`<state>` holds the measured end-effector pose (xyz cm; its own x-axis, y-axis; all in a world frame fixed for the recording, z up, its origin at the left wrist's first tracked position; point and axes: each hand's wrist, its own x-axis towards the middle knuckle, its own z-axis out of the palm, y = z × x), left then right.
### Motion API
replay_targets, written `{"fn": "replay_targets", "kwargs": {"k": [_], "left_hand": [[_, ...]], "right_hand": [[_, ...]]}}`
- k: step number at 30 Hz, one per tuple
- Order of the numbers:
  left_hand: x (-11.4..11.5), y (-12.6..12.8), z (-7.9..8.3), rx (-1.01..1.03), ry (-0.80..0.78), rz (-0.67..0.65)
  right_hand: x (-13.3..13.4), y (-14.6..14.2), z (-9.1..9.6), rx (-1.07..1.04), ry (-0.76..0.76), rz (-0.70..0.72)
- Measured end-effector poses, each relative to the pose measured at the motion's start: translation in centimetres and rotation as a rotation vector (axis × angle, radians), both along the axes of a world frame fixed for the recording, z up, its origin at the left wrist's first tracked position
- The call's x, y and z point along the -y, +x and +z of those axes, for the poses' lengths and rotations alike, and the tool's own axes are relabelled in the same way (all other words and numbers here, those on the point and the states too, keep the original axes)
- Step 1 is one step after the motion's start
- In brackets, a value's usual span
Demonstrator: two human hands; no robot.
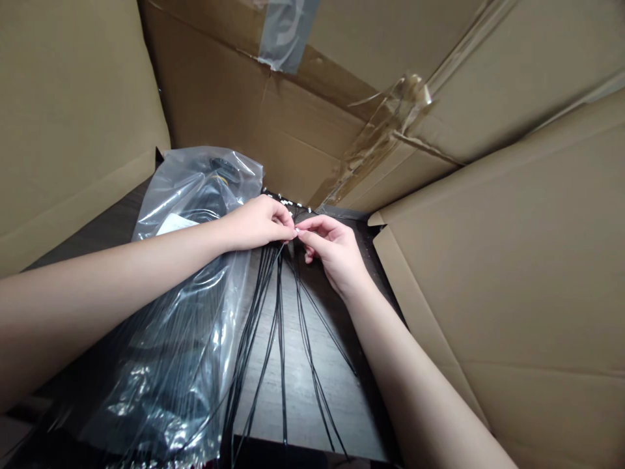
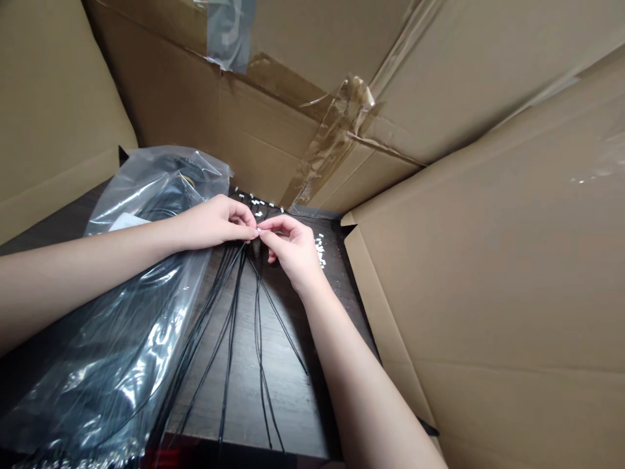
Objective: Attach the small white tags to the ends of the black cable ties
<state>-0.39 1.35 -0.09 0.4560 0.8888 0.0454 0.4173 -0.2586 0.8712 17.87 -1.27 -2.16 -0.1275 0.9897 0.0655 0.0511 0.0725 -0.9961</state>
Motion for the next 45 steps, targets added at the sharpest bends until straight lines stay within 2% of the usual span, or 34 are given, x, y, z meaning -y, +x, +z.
{"fn": "replay_targets", "kwargs": {"k": [12,22,45], "left_hand": [[-0.12,0.0,-0.23,-0.004,0.009,-0.001],[0.34,0.09,0.38,-0.09,0.043,0.02],[0.41,0.12,0.51,-0.093,0.034,0.019]], "right_hand": [[0.0,-0.06,-0.01,0.014,0.001,-0.004],[-0.28,0.06,-0.36,0.036,0.007,-0.003],[-0.31,0.02,-0.48,0.055,0.002,-0.029]]}}
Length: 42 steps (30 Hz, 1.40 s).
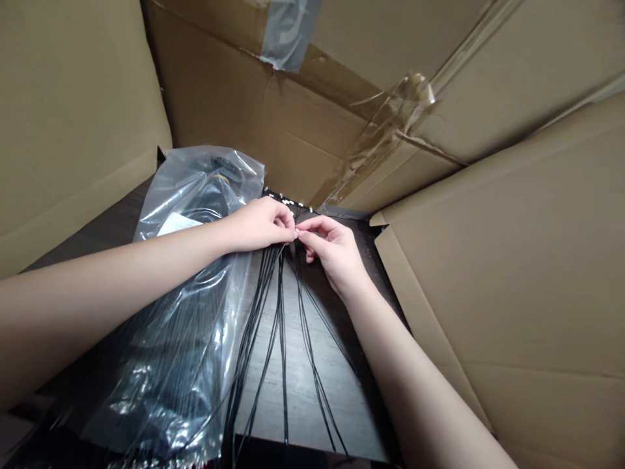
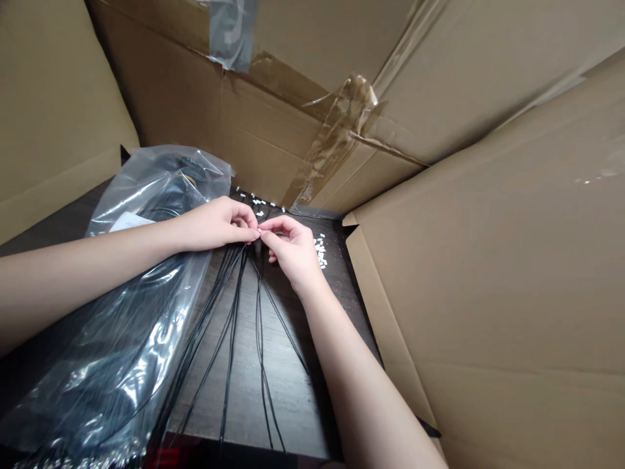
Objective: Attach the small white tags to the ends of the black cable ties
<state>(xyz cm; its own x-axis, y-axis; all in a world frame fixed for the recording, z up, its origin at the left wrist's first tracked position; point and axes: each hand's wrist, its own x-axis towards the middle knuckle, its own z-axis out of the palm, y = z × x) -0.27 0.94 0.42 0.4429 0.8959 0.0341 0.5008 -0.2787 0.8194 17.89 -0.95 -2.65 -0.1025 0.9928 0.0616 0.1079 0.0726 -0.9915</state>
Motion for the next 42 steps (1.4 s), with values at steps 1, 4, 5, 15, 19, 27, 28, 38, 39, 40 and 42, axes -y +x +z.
{"fn": "replay_targets", "kwargs": {"k": [1,4,5,15,19,27,28,38,39,40,42], "left_hand": [[0.0,0.01,0.0,-0.002,-0.002,0.003],[-0.01,0.02,-0.03,0.017,-0.024,0.006],[-0.02,0.02,-0.05,0.032,-0.034,0.003],[-0.26,0.03,-0.4,0.096,-0.061,-0.012],[-0.26,-0.01,-0.39,0.102,-0.052,-0.011],[-0.31,-0.07,-0.49,0.1,-0.048,-0.022],[-0.33,-0.07,-0.52,0.101,-0.05,-0.022],[-0.37,-0.08,-0.61,0.095,-0.05,-0.031],[-0.35,-0.09,-0.59,0.098,-0.053,-0.03],[-0.34,-0.09,-0.57,0.1,-0.056,-0.029],[-0.3,-0.1,-0.52,0.1,-0.061,-0.026]], "right_hand": [[0.0,-0.01,0.01,0.003,0.0,-0.001],[0.01,-0.03,0.06,-0.002,-0.005,-0.002],[0.02,-0.03,0.07,-0.007,-0.007,-0.002],[0.08,-0.14,0.04,-0.015,0.001,-0.002],[0.2,-0.19,0.21,-0.014,-0.002,0.001],[0.24,-0.19,0.25,-0.017,0.001,0.004],[0.24,-0.19,0.23,-0.021,0.001,0.005],[0.22,-0.2,0.2,-0.016,-0.001,0.003],[0.22,-0.21,0.19,-0.015,-0.002,0.002],[0.21,-0.21,0.19,-0.016,-0.003,0.002],[0.19,-0.22,0.19,-0.017,-0.004,0.003]]}}
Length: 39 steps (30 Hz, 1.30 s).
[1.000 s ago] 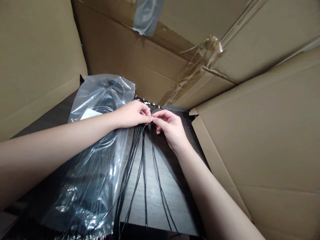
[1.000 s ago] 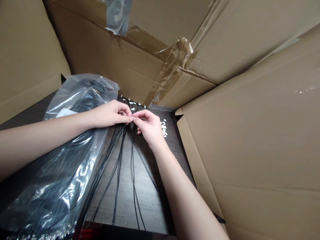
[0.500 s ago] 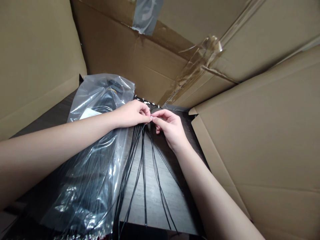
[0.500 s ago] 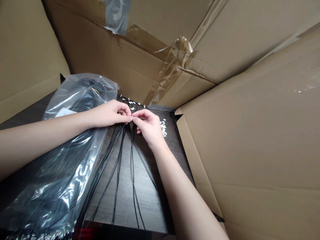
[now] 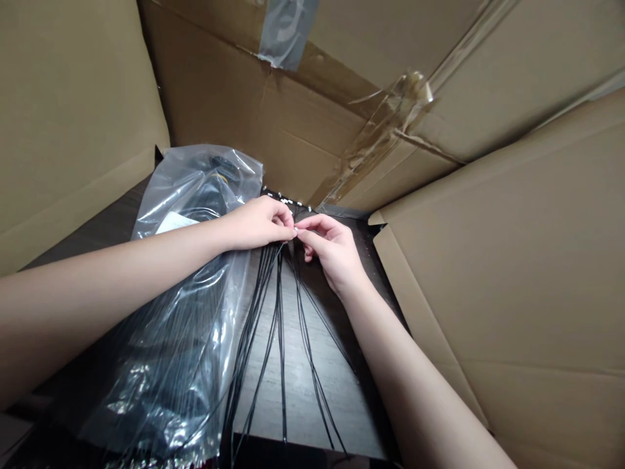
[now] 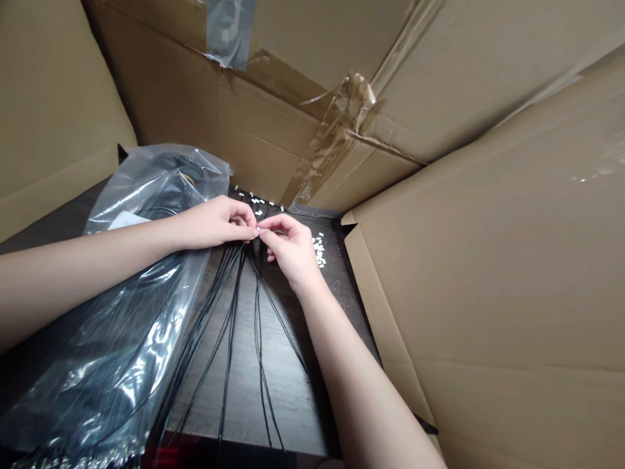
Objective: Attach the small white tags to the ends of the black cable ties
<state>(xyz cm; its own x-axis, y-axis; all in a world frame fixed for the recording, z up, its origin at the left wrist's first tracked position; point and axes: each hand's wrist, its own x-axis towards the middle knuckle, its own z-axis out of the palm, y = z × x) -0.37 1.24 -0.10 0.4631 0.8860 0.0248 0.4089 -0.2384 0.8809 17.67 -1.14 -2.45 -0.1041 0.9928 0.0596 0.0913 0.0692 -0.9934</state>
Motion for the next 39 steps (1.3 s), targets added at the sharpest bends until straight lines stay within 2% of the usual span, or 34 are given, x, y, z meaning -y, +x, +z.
{"fn": "replay_targets", "kwargs": {"k": [18,25,39], "left_hand": [[-0.03,-0.04,0.08,-0.038,0.04,-0.002],[0.16,0.09,0.25,-0.111,0.08,0.009],[0.14,0.03,0.09,-0.096,0.084,-0.002]], "right_hand": [[-0.08,0.06,-0.03,0.012,-0.004,0.004],[-0.05,0.0,0.09,0.001,-0.011,0.004],[-0.06,0.0,0.05,0.016,-0.014,0.003]]}}
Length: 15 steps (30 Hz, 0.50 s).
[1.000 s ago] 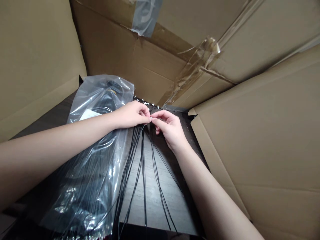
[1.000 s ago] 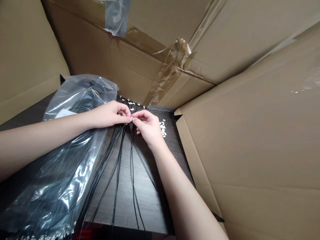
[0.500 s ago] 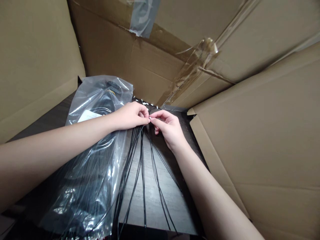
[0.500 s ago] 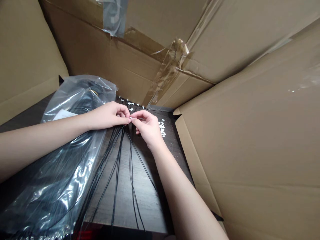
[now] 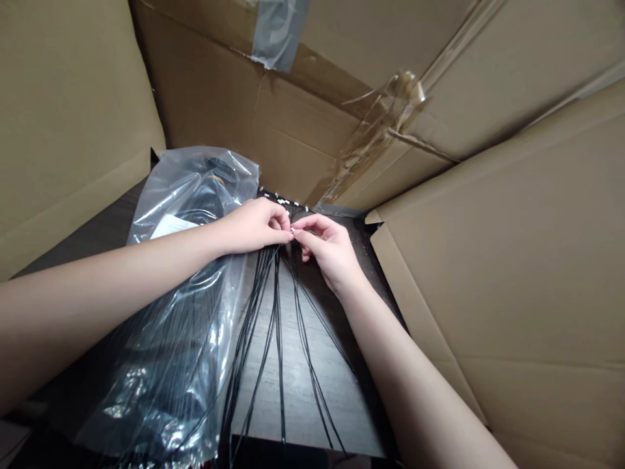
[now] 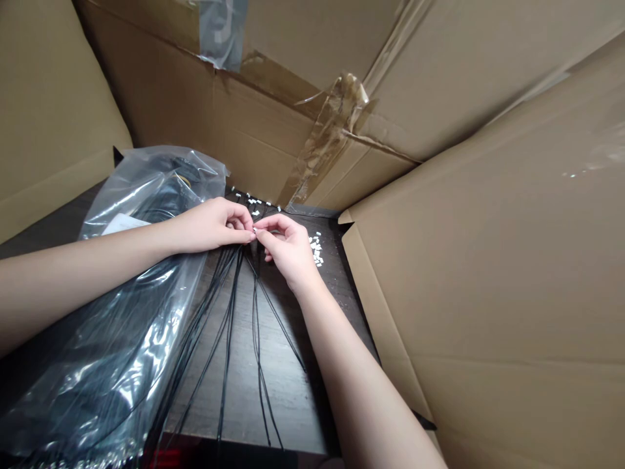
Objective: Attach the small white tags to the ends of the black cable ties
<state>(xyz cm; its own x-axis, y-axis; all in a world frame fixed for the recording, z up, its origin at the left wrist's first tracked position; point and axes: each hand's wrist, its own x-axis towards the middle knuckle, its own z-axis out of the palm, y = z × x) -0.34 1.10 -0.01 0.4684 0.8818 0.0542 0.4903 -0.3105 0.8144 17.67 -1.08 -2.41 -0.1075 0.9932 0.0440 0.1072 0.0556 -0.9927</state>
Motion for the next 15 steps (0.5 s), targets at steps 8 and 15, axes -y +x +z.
{"fn": "replay_targets", "kwargs": {"k": [8,15], "left_hand": [[-0.04,-0.06,0.1,0.04,-0.019,-0.023],[-0.07,-0.11,0.01,0.053,-0.035,-0.02]], "right_hand": [[0.0,0.01,0.08,0.009,0.006,-0.01],[0.04,-0.04,0.12,0.014,-0.002,-0.013]]}}
